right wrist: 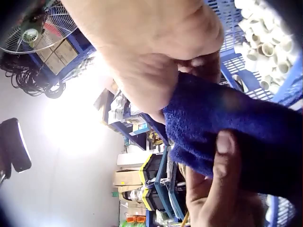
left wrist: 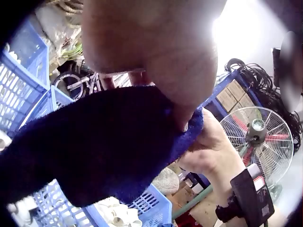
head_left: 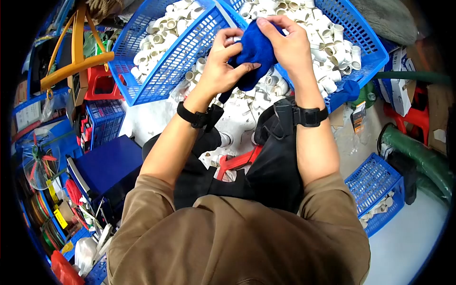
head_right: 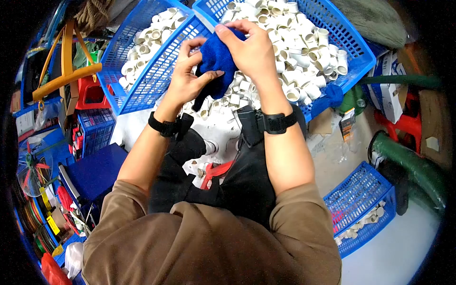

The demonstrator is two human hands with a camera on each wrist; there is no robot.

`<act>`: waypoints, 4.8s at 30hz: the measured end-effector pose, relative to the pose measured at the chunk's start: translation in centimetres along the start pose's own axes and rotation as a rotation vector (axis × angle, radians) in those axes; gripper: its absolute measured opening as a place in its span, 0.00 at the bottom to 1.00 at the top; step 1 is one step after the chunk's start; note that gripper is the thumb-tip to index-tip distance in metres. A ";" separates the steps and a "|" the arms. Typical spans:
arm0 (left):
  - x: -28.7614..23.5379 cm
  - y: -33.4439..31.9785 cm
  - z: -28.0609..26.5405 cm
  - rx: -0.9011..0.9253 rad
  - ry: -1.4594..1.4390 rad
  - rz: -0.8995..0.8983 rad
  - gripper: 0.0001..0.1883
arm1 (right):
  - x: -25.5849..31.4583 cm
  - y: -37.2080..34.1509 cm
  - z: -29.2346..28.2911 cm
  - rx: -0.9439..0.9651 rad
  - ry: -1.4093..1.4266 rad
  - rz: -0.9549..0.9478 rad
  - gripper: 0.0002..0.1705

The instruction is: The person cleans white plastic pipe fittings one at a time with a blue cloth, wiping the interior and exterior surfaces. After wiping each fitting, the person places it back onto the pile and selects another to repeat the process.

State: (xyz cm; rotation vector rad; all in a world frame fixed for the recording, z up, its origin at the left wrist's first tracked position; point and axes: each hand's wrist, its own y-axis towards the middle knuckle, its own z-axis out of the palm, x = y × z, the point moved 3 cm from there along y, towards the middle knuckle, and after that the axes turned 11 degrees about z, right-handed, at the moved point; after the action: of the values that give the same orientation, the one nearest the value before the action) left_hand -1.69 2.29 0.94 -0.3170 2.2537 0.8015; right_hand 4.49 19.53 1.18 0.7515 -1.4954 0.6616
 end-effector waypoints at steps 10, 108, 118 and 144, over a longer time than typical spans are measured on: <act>0.0 0.9 -2.7 -0.408 -0.422 -0.178 0.18 | 1.1 -2.4 4.7 0.329 0.091 0.001 0.64; -12.1 -4.9 -0.5 -0.721 -0.349 -0.219 0.23 | 7.3 -7.7 -1.1 -0.447 -0.184 -0.272 0.28; -14.0 -0.6 -0.9 -0.746 -1.038 -0.701 0.27 | 7.1 -8.6 0.6 0.140 0.767 -0.062 0.21; -11.2 -2.7 -2.7 -0.954 -0.925 -0.478 0.30 | 5.7 -10.6 5.0 -0.176 -0.008 -0.645 0.33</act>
State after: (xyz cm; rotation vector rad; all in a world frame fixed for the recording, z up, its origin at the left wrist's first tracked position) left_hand 6.02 -1.58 9.02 -0.7016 0.7923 1.3427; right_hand 9.64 8.69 6.21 1.0286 -1.1972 0.0393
